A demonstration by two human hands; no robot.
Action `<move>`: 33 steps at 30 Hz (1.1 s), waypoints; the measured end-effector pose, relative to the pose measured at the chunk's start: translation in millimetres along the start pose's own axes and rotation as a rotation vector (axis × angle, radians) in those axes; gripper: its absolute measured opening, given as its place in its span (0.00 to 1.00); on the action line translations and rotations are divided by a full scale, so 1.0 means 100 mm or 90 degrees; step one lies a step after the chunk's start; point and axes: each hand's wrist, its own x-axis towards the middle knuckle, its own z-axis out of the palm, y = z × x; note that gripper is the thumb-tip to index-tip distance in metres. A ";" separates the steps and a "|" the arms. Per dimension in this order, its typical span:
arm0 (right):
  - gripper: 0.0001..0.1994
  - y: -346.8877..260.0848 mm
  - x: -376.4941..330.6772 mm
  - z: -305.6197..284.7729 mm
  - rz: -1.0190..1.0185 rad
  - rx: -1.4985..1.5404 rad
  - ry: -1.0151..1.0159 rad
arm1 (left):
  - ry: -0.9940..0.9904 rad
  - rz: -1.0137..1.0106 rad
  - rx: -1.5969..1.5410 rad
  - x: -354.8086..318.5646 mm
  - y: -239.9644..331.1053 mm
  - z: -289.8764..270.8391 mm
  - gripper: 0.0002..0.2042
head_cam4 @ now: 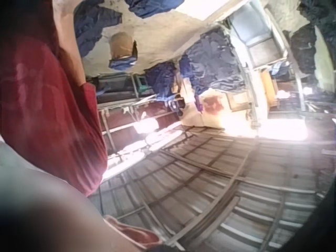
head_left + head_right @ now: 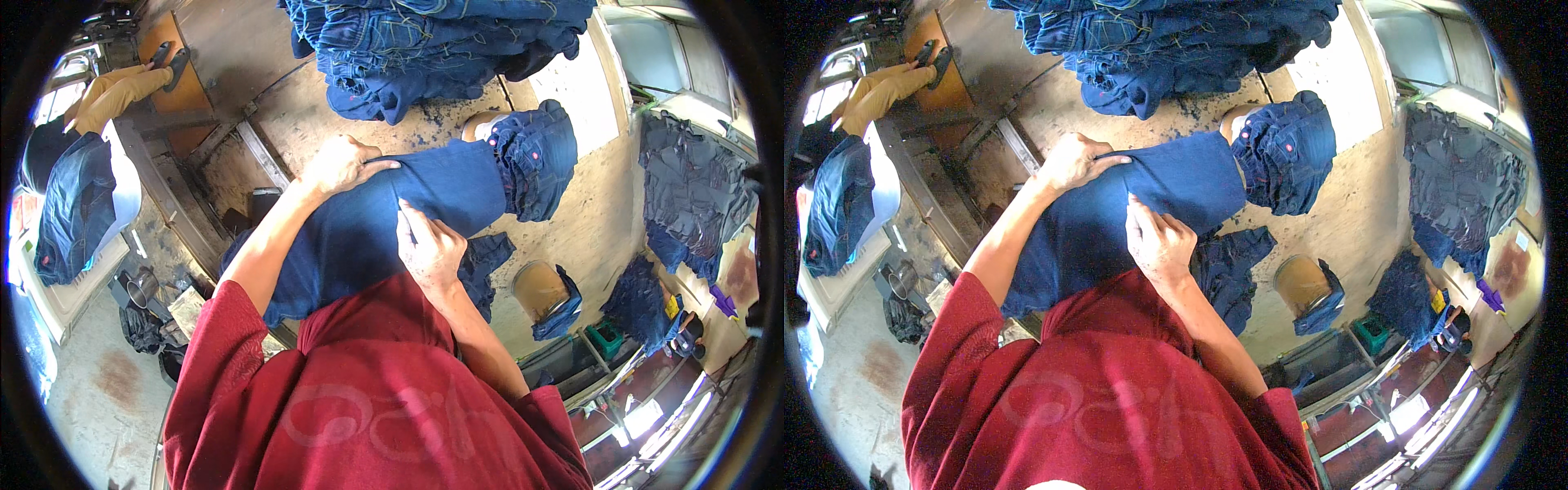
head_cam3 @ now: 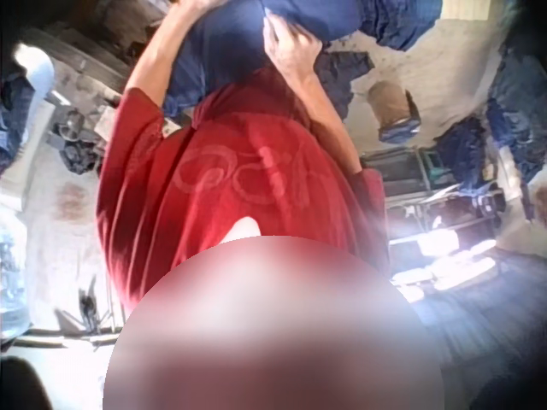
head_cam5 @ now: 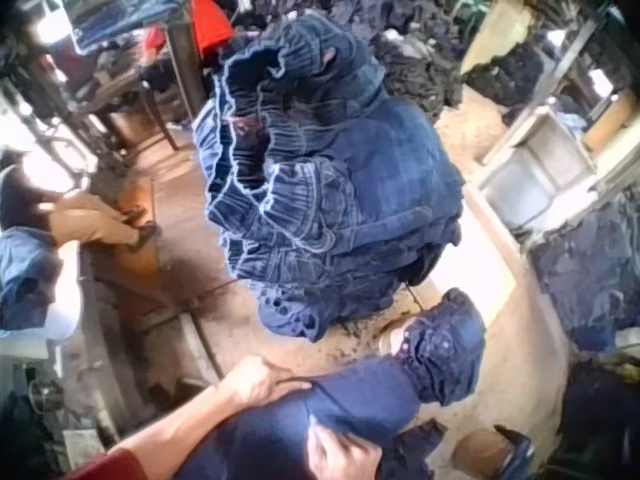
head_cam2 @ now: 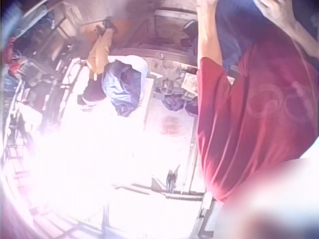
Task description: The person repeatedly picks up pairs of denim jeans from a pile, uses a small tool to pull out loose threads and lint from seams and pockets, and places the jeans back on the pile. The process is repeated for multiple pairs throughout the clip.
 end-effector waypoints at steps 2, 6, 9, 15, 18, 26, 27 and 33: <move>0.09 -0.03 0.09 0.05 0.000 -0.005 0.003 | -0.003 -0.011 -0.002 -0.03 0.00 0.01 0.26; 0.10 -0.02 0.23 0.18 0.035 -0.067 -0.061 | 0.012 -0.026 0.017 -0.08 0.00 0.06 0.25; 0.10 -0.01 0.11 0.14 0.050 -0.098 -0.114 | 0.025 -0.016 0.020 -0.08 -0.01 0.11 0.24; 0.15 -0.04 -0.43 -0.21 -0.006 -0.065 -0.041 | 0.060 -0.009 0.032 -0.08 -0.03 0.15 0.25; 0.13 -0.03 -0.40 -0.21 0.044 0.007 -0.009 | 0.058 -0.023 0.040 -0.10 -0.01 0.16 0.24; 0.07 0.07 0.18 0.21 0.023 -0.045 -0.037 | 0.040 -0.069 0.027 -0.08 0.03 0.16 0.23; 0.06 0.06 0.19 0.22 0.000 -0.046 0.007 | 0.079 -0.028 0.015 -0.08 0.03 0.16 0.24; 0.09 -0.09 0.03 -0.11 0.044 -0.132 -0.164 | 0.090 -0.015 0.054 -0.10 0.03 0.17 0.25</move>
